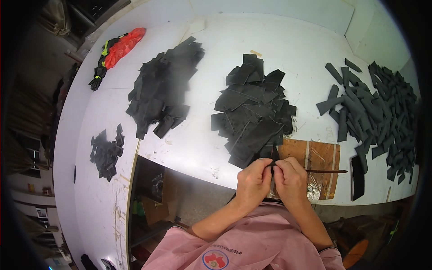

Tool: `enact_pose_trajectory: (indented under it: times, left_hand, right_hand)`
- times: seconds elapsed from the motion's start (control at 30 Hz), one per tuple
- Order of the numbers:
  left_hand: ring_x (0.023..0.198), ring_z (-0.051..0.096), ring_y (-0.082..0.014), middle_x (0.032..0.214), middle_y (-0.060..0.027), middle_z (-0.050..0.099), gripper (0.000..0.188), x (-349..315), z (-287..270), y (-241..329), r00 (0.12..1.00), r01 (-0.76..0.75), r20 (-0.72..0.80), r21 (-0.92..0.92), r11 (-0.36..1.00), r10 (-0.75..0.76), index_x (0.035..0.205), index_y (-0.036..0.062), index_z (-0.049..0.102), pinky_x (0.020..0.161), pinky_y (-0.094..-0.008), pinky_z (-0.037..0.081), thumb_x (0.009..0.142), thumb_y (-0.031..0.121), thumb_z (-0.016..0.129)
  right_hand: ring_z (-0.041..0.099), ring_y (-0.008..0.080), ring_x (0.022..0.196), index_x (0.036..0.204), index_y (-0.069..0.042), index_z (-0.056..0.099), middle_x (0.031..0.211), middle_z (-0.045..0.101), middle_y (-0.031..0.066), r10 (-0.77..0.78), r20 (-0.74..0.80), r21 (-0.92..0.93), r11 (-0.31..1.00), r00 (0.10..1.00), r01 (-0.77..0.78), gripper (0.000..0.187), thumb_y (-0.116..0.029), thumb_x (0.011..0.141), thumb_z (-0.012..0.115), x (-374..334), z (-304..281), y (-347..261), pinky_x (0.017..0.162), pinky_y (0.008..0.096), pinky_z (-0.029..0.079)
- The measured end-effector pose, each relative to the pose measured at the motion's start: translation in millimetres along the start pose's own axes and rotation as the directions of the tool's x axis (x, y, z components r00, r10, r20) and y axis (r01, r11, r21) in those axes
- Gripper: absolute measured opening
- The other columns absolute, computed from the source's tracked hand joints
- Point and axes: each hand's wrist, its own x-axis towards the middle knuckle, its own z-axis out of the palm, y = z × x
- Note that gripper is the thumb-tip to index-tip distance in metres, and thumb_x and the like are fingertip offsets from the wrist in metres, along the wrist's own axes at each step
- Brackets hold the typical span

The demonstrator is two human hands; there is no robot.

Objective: The recorder is folding and manually trimming black foam pieces at a workbench.

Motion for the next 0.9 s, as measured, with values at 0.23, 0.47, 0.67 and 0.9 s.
enact_pose_trajectory:
  times: [0.23,0.47,0.67,0.9]
  left_hand:
    - [0.056,0.051,-0.0052,0.069,-0.0017,0.056,0.017,19,-22,-9,0.761,0.642,0.536,-0.700,0.312,-0.366,0.086,0.0001,0.054,0.048,-0.0182,0.040,0.071,-0.009,0.054]
    - [0.062,0.048,-0.0055,0.072,-0.0005,0.054,0.027,11,0,12,0.954,0.289,0.042,-0.407,0.867,-0.298,0.092,-0.0017,0.055,0.055,-0.0178,0.040,0.067,-0.010,0.047]
    - [0.048,0.042,-0.0001,0.077,-0.0052,0.058,0.024,8,-1,6,0.915,0.403,0.290,-0.639,0.656,-0.280,0.092,-0.0012,0.050,0.039,-0.0140,0.029,0.070,-0.011,0.046]
    - [0.045,0.037,0.0003,0.067,-0.0014,0.051,0.046,0,-21,30,0.454,0.886,0.841,-0.392,-0.248,0.293,0.115,-0.0020,0.041,0.041,-0.0138,0.026,0.072,-0.009,0.055]
  right_hand:
    - [0.047,0.0141,0.052,0.075,0.005,0.055,0.068,0.050,0.0054,0.274,0.206,0.584,0.736,0.939,-0.343,0.007,0.004,0.070,0.059,-5,1,11,0.046,0.0267,0.037]
    - [0.040,0.0077,0.052,0.072,-0.002,0.052,0.061,0.045,0.0003,0.371,0.687,0.726,-0.381,0.625,-0.572,0.008,-0.005,0.079,0.053,-11,-3,2,0.048,0.0202,0.031]
    - [0.042,0.0053,0.055,0.070,-0.005,0.051,0.063,0.047,-0.0023,0.425,0.521,0.803,0.049,0.740,-0.594,0.013,-0.009,0.082,0.053,-22,-10,7,0.050,0.0189,0.033]
    - [0.046,0.0105,0.070,0.075,-0.004,0.050,0.083,0.048,0.0031,0.294,0.365,0.918,0.045,0.884,-0.394,0.014,-0.014,0.083,0.056,-38,-36,-8,0.062,0.0214,0.039]
